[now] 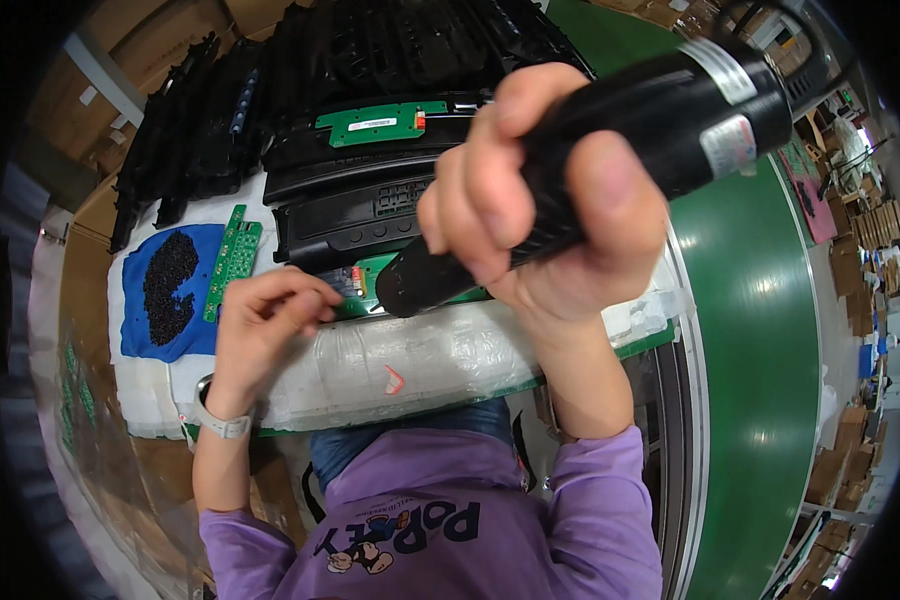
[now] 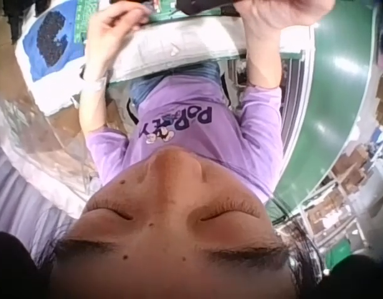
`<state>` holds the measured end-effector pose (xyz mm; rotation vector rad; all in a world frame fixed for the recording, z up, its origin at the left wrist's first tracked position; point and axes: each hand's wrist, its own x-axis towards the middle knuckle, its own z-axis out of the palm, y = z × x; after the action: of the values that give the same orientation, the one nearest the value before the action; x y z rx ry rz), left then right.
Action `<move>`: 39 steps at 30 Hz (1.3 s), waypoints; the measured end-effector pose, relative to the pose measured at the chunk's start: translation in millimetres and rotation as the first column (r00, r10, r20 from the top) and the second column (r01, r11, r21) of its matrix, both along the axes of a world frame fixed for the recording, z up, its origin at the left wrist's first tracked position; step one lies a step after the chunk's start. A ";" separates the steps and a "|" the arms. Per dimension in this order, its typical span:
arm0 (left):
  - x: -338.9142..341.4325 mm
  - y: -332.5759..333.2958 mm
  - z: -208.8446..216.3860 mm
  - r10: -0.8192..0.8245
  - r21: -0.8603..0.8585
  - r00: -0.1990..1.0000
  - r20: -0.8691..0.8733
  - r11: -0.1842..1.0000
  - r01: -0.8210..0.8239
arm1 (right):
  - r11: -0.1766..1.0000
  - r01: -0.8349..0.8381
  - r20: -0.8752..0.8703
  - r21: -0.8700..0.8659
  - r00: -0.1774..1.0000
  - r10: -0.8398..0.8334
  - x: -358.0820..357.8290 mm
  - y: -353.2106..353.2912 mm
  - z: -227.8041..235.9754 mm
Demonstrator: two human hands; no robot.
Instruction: Manually assemble printer toner cartridges by attaching green circuit boards and securing them with an electric screwdriver.
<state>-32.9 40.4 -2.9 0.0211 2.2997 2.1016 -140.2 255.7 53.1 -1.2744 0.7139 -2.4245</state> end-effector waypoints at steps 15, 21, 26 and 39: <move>-3.9 20.8 -6.1 -0.058 0.165 0.995 0.086 0.985 0.043 | 0.996 0.073 0.011 -0.045 0.997 -0.073 2.7 -0.8 -8.9; -0.3 22.8 -10.1 -0.019 0.029 1.000 -0.018 0.999 0.019 | 0.958 0.286 0.257 0.018 0.925 -0.281 12.7 -7.2 -7.0; 1.5 25.1 -12.6 0.034 0.093 0.997 -0.076 0.995 -0.027 | 0.946 0.325 0.297 -0.010 0.904 -0.307 14.2 -8.7 -11.3; 2.8 24.9 -4.4 -0.008 0.026 0.998 0.055 1.000 0.007 | 0.960 0.258 0.359 -0.112 0.911 -0.203 9.4 -3.1 -12.0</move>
<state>-30.1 65.3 -7.3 -0.0272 2.2381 2.1012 -130.8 252.6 41.1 -0.8120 0.6116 -2.8468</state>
